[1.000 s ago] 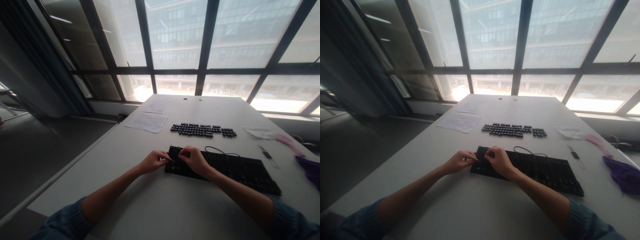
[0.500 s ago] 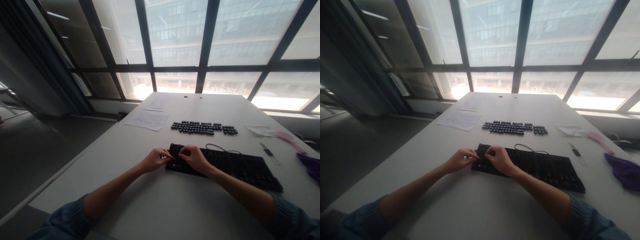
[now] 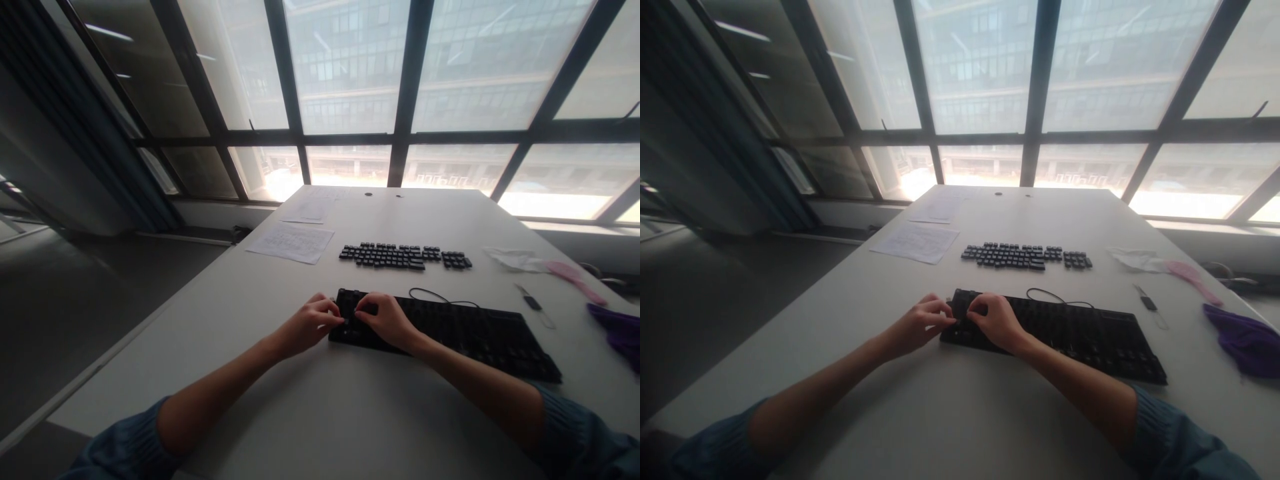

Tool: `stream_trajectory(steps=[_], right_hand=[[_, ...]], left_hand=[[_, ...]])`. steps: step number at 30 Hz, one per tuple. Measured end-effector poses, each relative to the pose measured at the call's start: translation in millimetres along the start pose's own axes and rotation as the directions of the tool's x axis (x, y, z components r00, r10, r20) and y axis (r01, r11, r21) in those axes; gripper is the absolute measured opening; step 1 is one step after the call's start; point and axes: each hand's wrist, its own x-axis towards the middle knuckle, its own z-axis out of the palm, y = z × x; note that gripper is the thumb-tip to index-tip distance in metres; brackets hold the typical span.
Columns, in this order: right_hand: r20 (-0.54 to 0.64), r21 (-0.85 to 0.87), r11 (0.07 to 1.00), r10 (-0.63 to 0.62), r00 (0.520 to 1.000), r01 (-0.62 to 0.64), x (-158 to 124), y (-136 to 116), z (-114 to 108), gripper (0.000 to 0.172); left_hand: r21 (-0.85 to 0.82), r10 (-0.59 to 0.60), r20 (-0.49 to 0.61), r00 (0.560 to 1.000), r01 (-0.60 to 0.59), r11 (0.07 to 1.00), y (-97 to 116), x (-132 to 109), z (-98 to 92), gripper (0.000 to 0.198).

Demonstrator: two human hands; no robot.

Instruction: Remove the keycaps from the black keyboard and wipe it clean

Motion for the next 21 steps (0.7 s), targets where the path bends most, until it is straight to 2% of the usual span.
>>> stream_trajectory(steps=[4,7,11,14,21], right_hand=[[0.001,0.000,1.000,0.000,1.000,0.000,0,1,1,0.002],[0.003,-0.006,1.000,0.000,1.000,0.000,0,1,1,0.003],[0.004,-0.010,1.000,-0.008,1.000,0.008,0,2,1,0.003],[0.000,-0.009,1.000,-0.008,1.000,0.008,0,3,2,0.003],[-0.002,-0.033,0.999,-0.033,0.999,0.032,-2,3,1,0.005]], left_hand=[[0.122,0.057,0.053,0.997,-0.063,0.991,3,-1,0.5,0.030],[0.157,0.065,0.083,0.994,-0.077,0.985,7,-1,-1.9,0.030],[0.190,0.039,0.132,0.991,-0.064,0.980,17,0,-9.4,0.027],[0.227,0.008,0.149,0.989,-0.042,0.973,21,1,-12.2,0.033],[0.259,0.000,0.149,0.989,-0.039,0.965,18,1,-7.6,0.038]])
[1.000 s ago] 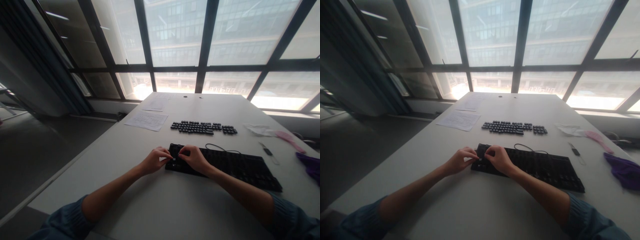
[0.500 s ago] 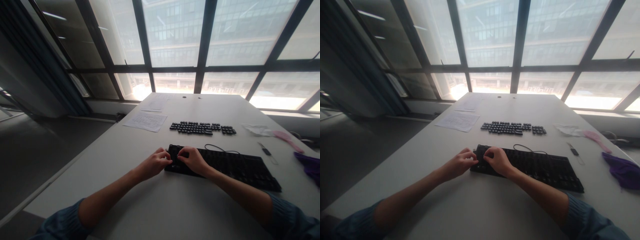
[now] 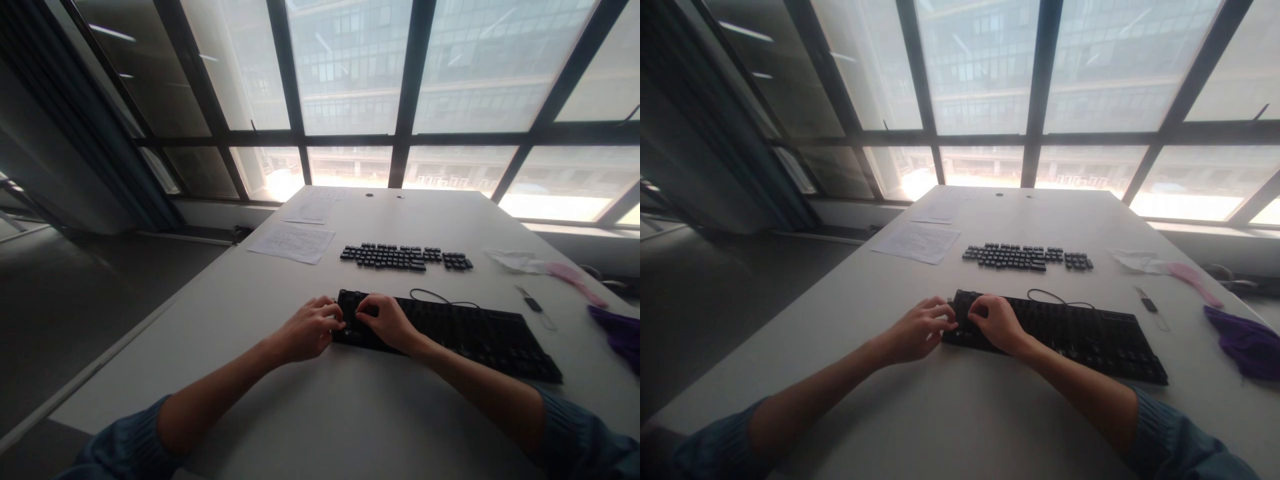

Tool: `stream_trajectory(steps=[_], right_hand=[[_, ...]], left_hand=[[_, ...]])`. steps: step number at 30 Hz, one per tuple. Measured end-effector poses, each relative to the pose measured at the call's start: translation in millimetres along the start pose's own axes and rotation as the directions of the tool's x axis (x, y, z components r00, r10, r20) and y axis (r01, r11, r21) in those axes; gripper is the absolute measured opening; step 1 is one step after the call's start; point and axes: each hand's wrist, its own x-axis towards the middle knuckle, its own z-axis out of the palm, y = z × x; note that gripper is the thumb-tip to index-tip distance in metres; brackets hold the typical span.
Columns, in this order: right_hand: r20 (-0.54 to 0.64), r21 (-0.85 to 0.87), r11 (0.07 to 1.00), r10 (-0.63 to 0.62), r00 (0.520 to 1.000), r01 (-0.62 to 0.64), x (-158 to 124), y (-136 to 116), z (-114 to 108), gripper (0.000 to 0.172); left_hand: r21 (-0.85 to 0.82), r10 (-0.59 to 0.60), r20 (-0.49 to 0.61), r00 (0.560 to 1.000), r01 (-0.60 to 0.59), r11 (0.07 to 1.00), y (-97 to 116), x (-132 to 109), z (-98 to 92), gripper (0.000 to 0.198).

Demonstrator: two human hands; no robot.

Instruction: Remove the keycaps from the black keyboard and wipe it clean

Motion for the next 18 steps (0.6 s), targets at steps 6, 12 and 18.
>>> stream_trajectory(steps=[6,12,18], right_hand=[[0.023,-0.050,0.998,-0.047,0.999,0.049,-6,-8,1,0.005],[0.056,-0.070,0.995,-0.074,0.996,0.077,-11,-12,4,0.008],[0.066,-0.067,0.993,-0.095,0.993,0.099,-14,-14,2,0.009]], left_hand=[[0.029,-0.006,-0.071,0.997,0.008,1.000,-1,-1,9.2,0.034],[-0.055,-0.071,-0.202,0.977,0.061,0.997,-4,-2,13.0,0.029],[-0.105,-0.087,-0.220,0.972,0.065,0.992,-6,-2,9.3,0.027]])
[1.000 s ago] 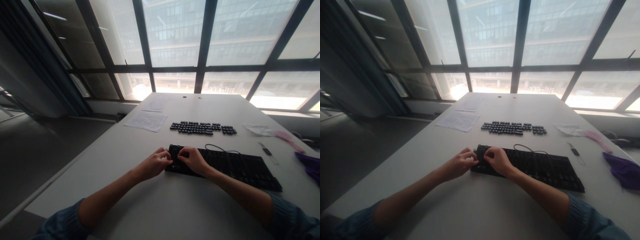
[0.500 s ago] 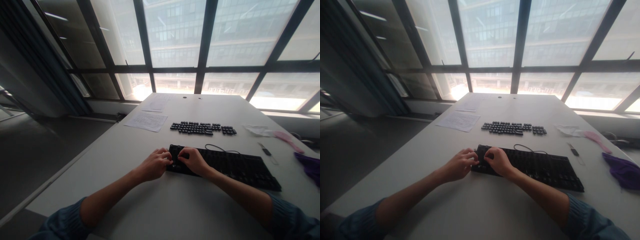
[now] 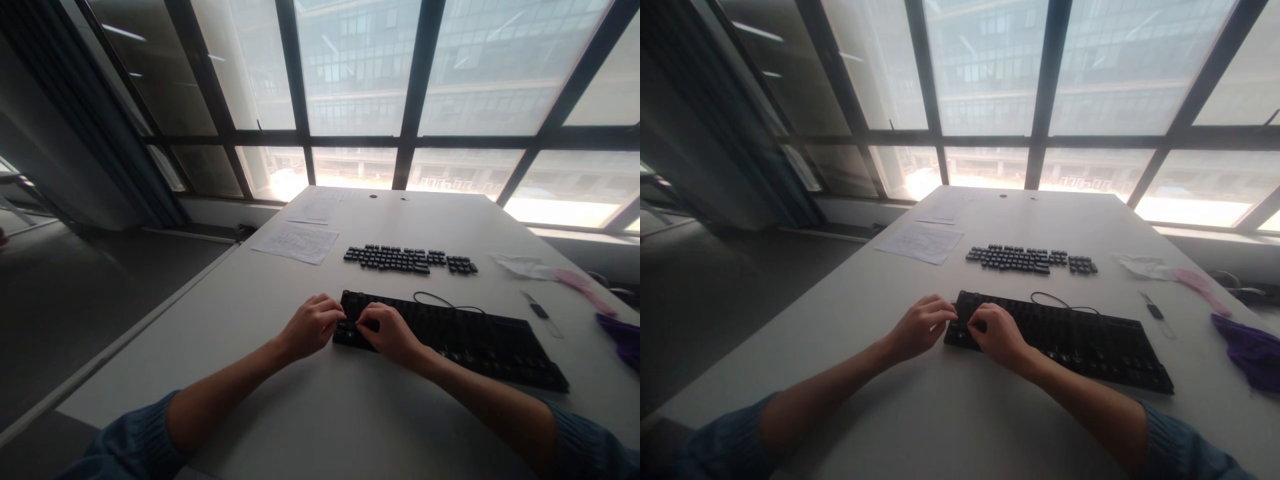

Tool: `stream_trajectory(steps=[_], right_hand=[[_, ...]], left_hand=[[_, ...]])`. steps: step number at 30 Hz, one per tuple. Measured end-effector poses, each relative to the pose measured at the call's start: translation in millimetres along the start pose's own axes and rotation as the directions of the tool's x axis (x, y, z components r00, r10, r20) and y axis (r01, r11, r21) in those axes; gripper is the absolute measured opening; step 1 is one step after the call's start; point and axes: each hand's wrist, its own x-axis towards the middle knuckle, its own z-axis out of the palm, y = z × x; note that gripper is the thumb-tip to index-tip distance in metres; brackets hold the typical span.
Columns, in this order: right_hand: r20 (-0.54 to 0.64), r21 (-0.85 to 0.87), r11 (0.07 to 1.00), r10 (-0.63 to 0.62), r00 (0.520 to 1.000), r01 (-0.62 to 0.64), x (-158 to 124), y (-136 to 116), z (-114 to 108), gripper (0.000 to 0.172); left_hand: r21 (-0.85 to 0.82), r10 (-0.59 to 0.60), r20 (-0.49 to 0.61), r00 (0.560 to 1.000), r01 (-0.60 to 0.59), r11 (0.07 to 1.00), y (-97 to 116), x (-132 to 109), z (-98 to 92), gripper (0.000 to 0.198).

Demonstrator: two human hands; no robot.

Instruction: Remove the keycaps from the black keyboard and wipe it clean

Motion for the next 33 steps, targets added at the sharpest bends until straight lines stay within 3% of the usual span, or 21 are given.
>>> stream_trajectory(steps=[12,16,22,29,33], right_hand=[[0.008,-0.048,0.996,-0.077,0.997,0.077,-3,3,3,0.013],[0.041,-0.134,0.984,-0.112,0.993,0.117,-6,-1,0,0.011],[0.113,-0.306,0.936,-0.148,0.982,0.176,-8,-12,-7,0.021],[0.168,-0.363,0.913,-0.132,0.977,0.186,-8,-14,-7,0.026],[0.164,-0.311,0.936,-0.117,0.980,0.164,-7,-17,-11,0.019]], left_hand=[[-0.065,0.006,0.050,0.999,-0.003,0.998,-4,-2,8.9,0.030],[-0.083,0.001,0.052,0.999,0.004,0.997,-2,-2,8.2,0.030],[-0.090,-0.006,0.049,0.999,0.010,0.996,-3,-1,8.7,0.030],[-0.099,-0.005,0.028,1.000,0.008,0.995,-5,-1,11.3,0.029],[-0.122,-0.046,-0.036,0.998,0.041,0.992,-8,6,3.6,0.028]])
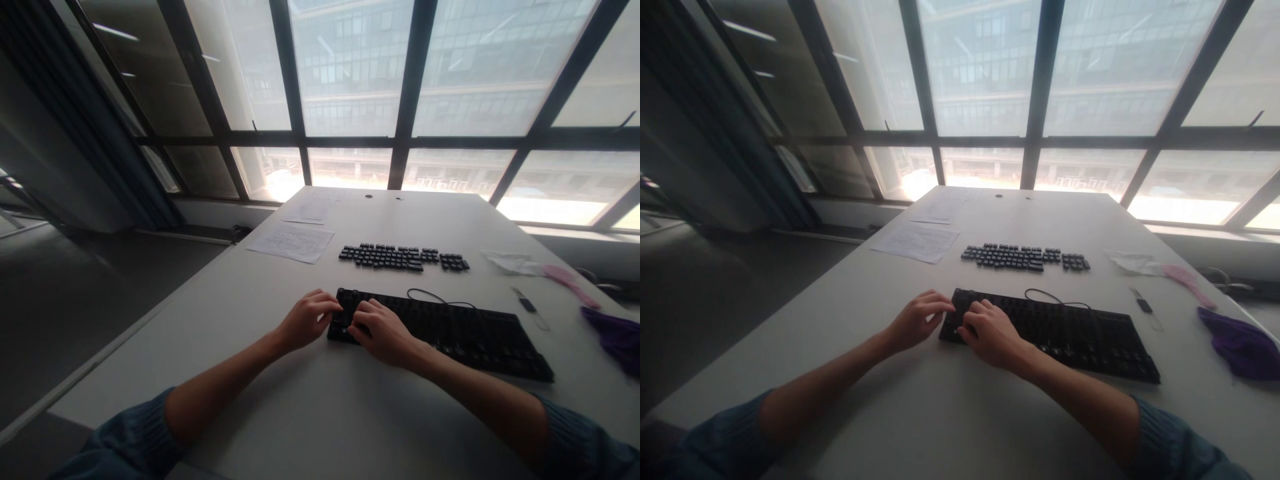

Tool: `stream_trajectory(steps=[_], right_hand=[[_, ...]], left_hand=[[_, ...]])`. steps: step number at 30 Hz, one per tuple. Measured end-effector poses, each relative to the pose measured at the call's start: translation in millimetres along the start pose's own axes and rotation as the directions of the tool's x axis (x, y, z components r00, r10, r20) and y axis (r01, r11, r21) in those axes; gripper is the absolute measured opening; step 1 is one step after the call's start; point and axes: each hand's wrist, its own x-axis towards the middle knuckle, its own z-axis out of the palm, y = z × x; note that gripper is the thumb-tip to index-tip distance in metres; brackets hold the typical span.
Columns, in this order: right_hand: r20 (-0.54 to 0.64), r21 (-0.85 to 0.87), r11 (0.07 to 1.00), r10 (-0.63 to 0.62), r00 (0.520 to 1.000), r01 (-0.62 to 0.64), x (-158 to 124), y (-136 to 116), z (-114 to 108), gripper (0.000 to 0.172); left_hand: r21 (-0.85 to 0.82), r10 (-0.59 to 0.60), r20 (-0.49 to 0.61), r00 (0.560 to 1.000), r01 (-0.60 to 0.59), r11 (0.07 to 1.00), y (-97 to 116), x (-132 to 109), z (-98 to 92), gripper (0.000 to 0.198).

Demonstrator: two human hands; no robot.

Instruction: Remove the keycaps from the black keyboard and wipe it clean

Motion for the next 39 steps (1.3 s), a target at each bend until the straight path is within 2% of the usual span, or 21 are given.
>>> stream_trajectory(steps=[3,7,11,16,23,30,35,39], right_hand=[[-0.054,0.050,0.997,0.059,0.997,-0.056,6,9,-10,0.011],[-0.115,-0.011,0.976,0.215,0.970,-0.218,32,44,-24,0.015],[-0.116,-0.204,0.926,0.299,0.947,-0.317,70,86,-27,0.020],[-0.061,-0.415,0.868,0.273,0.960,-0.273,102,109,-15,0.021],[-0.046,-0.475,0.857,0.203,0.978,-0.200,120,113,-3,0.025],[-0.059,-0.482,0.856,0.178,0.982,-0.184,119,115,4,0.025],[-0.054,-0.434,0.881,0.183,0.982,-0.188,117,109,3,0.023],[-0.146,-0.309,0.923,0.194,0.970,-0.231,103,99,-7,0.014]], left_hand=[[0.010,-0.052,-0.062,0.997,0.053,0.999,-13,17,-8.7,0.025],[0.066,-0.102,-0.091,0.991,0.108,0.992,-46,60,-9.1,0.018],[0.151,-0.136,-0.073,0.988,0.146,0.978,-77,108,10.7,0.013],[0.239,-0.120,-0.034,0.992,0.125,0.963,-93,142,36.7,0.014],[0.327,-0.056,0.016,0.998,0.048,0.944,-99,148,51.4,0.010],[0.294,-0.047,0.014,0.999,0.041,0.955,-99,143,56.6,0.011],[0.267,-0.048,0.010,0.999,0.044,0.963,-94,138,49.3,0.008],[0.167,-0.108,-0.055,0.993,0.116,0.979,-79,126,30.7,0.006]])
